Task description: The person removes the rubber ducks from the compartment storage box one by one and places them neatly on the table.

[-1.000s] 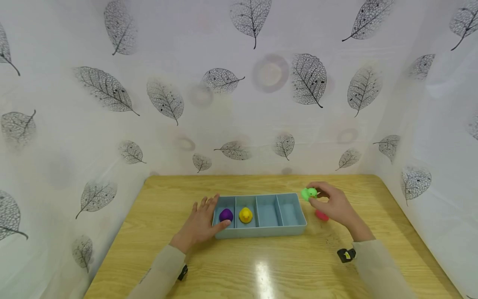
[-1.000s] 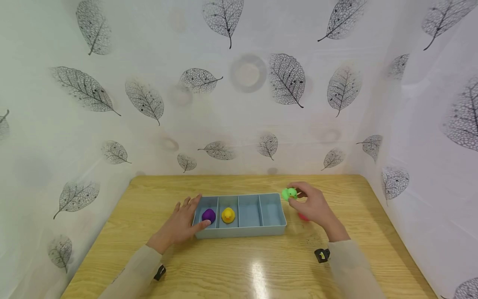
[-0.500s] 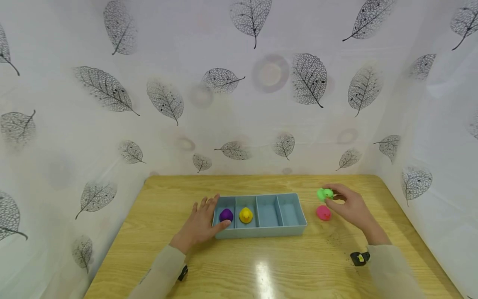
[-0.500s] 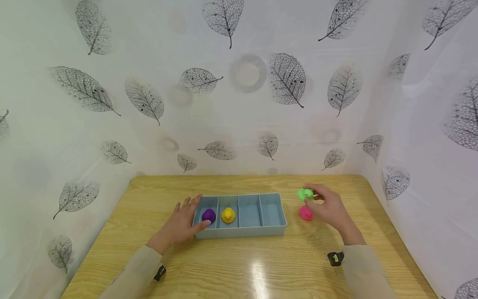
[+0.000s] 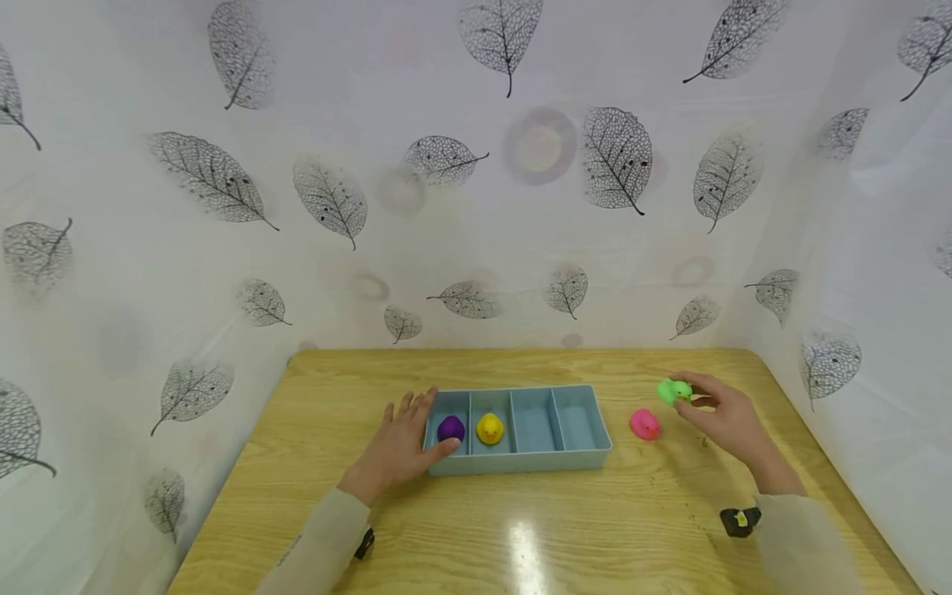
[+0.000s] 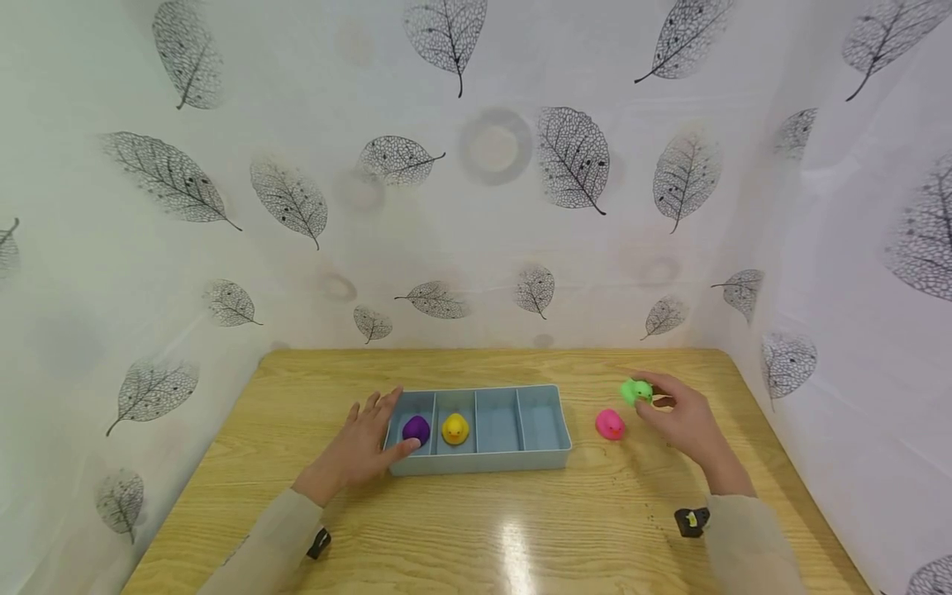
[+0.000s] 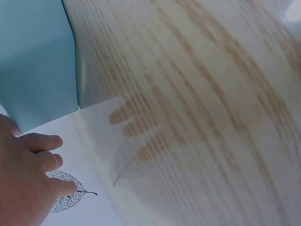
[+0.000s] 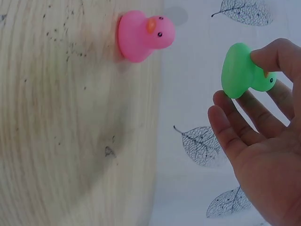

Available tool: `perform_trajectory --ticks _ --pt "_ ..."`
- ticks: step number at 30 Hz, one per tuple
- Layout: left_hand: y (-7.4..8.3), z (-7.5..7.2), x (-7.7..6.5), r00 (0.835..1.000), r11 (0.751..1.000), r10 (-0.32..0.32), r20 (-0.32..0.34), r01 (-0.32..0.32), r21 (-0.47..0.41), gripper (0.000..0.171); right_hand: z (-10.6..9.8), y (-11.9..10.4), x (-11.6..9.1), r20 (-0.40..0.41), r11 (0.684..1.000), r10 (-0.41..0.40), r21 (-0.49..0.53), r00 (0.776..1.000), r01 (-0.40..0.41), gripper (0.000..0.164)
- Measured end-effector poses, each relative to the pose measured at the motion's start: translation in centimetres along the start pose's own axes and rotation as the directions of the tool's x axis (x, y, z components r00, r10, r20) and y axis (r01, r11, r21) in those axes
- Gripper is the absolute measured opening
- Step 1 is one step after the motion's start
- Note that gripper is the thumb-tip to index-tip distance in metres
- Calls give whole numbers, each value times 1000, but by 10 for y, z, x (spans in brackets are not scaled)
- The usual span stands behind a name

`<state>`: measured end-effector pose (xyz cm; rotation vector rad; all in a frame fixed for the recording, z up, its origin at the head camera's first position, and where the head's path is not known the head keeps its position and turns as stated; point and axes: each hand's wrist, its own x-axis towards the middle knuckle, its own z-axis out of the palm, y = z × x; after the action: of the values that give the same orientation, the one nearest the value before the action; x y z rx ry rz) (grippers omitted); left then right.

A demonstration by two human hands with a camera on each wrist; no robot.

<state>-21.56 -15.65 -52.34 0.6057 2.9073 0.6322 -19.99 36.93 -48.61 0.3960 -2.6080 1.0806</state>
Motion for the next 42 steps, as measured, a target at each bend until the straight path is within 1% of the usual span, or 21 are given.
perform_trajectory --ticks 7,16,21,26,30,33,36,42 --pt "0 1 0 1000 1000 -4 -2 4 -2 103 -5 21 -7 18 998 62 -5 998 -62 41" --pt "1 0 -1 1000 1000 -12 1 12 0 103 -10 28 -14 52 988 152 -21 987 -151 43" --pt "2 -1 -1 1000 1000 -9 -13 9 -5 101 -10 34 -16 87 979 206 -31 975 -204 45" --pt "2 -2 -1 1000 1000 -11 -3 11 -10 103 -8 40 -18 118 969 247 -12 962 -248 48" --pt "2 -2 -2 1000 1000 -15 8 15 -14 104 -6 42 -20 144 955 292 11 945 -297 50" --pt "2 -2 -2 1000 1000 -18 12 18 -13 104 -4 43 -20 169 946 319 2 932 -324 50" --pt "1 -1 -1 1000 1000 -16 9 16 -13 103 -2 44 -21 182 943 329 -20 927 -331 49" --pt "2 0 0 1000 1000 -6 -10 6 -14 102 3 45 -19 166 954 299 -63 940 -292 45"
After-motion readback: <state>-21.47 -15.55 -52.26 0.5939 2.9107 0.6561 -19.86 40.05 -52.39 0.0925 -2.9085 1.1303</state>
